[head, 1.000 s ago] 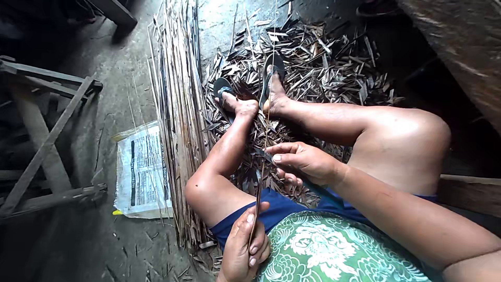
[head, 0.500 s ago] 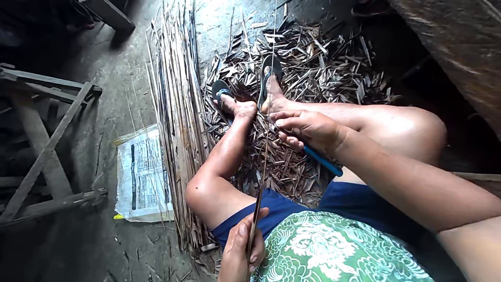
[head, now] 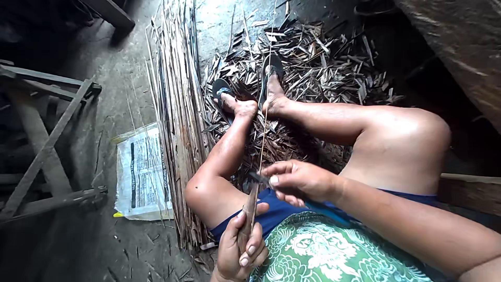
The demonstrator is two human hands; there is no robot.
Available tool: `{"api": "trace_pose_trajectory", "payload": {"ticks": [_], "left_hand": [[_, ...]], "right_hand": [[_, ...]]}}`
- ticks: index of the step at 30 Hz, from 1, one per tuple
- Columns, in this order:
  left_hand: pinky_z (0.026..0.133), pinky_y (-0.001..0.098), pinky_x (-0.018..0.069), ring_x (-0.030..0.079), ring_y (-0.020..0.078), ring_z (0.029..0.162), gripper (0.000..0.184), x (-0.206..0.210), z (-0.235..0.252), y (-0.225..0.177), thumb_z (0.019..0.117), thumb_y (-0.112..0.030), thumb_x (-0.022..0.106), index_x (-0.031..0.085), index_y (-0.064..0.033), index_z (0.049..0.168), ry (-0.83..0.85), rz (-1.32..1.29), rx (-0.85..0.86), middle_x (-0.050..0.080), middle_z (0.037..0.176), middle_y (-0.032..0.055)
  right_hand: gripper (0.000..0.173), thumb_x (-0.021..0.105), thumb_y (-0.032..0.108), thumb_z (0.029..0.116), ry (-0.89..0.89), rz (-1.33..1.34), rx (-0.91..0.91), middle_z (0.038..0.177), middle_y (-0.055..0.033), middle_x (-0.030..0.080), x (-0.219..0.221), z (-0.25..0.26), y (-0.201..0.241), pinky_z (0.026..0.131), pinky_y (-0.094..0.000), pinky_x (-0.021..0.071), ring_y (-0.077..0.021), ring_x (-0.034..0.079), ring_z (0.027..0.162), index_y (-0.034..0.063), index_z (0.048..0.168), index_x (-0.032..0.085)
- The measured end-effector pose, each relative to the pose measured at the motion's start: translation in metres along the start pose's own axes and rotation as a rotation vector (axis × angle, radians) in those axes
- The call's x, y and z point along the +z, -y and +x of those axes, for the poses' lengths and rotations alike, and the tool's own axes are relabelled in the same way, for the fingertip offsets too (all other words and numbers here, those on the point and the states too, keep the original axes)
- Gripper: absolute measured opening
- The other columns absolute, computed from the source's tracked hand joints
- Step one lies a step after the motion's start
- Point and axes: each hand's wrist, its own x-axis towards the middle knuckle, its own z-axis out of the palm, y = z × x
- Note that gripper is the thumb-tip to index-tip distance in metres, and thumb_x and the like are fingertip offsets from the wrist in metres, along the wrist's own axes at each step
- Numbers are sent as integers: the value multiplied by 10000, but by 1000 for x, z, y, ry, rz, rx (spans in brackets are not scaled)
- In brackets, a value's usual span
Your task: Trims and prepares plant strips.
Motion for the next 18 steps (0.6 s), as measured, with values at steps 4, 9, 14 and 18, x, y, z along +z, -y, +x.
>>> {"api": "trace_pose_trajectory", "payload": {"ticks": [4,9,14,18], "left_hand": [[393,193,403,469,41,392,471,2,0,-1,1068,-412,452,649,-69,1323,15,-36,-49,532,540,-41],[412,198,423,484,45,404,470,3,-7,-1,1068,-408,456,654,-65,1320,36,-26,-71,543,549,-38],[393,189,412,483,35,393,448,1,-9,-2,1061,-398,471,682,-74,1288,3,-65,-73,554,544,-41],[388,185,397,479,29,395,427,-2,-9,-3,1054,-392,488,692,-82,1266,6,-59,-77,556,548,-46]], "right_hand": [[321,531,165,1045,-31,1,-37,749,-10,662,-1,-2,5,449,-198,493,-52,571,503,78,1346,598],[290,475,118,1068,-215,22,-103,749,-38,641,-23,8,39,449,-175,483,-55,567,503,72,1331,586],[376,530,188,1037,-107,-27,-76,758,-4,633,-6,2,17,462,-208,489,-60,560,518,98,1402,553],[342,538,174,1042,-71,13,-53,747,-10,647,-2,-1,12,460,-209,503,-62,575,511,98,1373,577]]}}
